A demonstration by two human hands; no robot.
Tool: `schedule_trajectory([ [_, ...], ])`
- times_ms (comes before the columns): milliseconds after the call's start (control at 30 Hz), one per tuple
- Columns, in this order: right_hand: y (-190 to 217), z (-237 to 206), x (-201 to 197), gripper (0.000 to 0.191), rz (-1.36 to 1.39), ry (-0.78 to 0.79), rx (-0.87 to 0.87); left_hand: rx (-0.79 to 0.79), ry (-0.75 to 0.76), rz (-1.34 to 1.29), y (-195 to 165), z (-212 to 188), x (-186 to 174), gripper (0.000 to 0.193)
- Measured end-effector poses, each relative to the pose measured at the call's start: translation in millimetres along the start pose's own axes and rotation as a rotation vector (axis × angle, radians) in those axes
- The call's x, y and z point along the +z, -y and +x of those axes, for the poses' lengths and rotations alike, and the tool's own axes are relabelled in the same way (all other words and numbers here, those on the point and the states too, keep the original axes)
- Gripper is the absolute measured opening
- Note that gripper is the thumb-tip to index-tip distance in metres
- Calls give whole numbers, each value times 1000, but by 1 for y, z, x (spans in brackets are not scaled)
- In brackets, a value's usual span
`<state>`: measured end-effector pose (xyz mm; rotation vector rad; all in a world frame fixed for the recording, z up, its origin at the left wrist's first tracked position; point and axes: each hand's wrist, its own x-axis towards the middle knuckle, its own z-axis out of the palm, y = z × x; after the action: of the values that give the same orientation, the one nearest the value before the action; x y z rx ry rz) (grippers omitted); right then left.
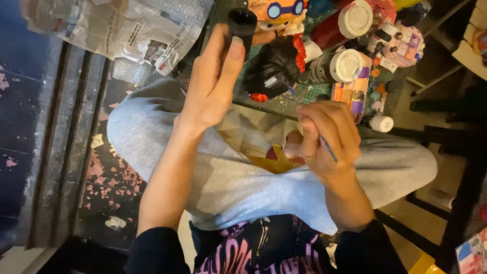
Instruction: The person sits cross-legged on the floor and paints details on a decorative figurine with a small brush. They dip the brush into small paint containers, rotate the figurine to reach different sides, and work on the hair, face and body areas.
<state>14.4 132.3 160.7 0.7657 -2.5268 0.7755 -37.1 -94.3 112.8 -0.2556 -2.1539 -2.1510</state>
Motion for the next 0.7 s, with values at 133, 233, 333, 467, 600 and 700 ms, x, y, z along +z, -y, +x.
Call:
schedule_trajectory([
  [133,-5,-1,2,13,68,73,-173,-103,-13,60,-4,4,1,35],
  [233,-6,-4,1,12,55,19,-105,151,16,-41,-9,4,1,36],
  [333,-6,-6,2,11,40,4,-61,-103,29,85,-13,4,0,36],
  [467,-9,-5,6,14,94,15,-139,63,63,-10,-14,6,1,37],
  [600,-10,-5,0,11,39,-44,-67,99,63,7,-14,6,2,38],
  [700,-9,-5,0,15,54,95,-172,31,61,38,-13,6,4,39],
])
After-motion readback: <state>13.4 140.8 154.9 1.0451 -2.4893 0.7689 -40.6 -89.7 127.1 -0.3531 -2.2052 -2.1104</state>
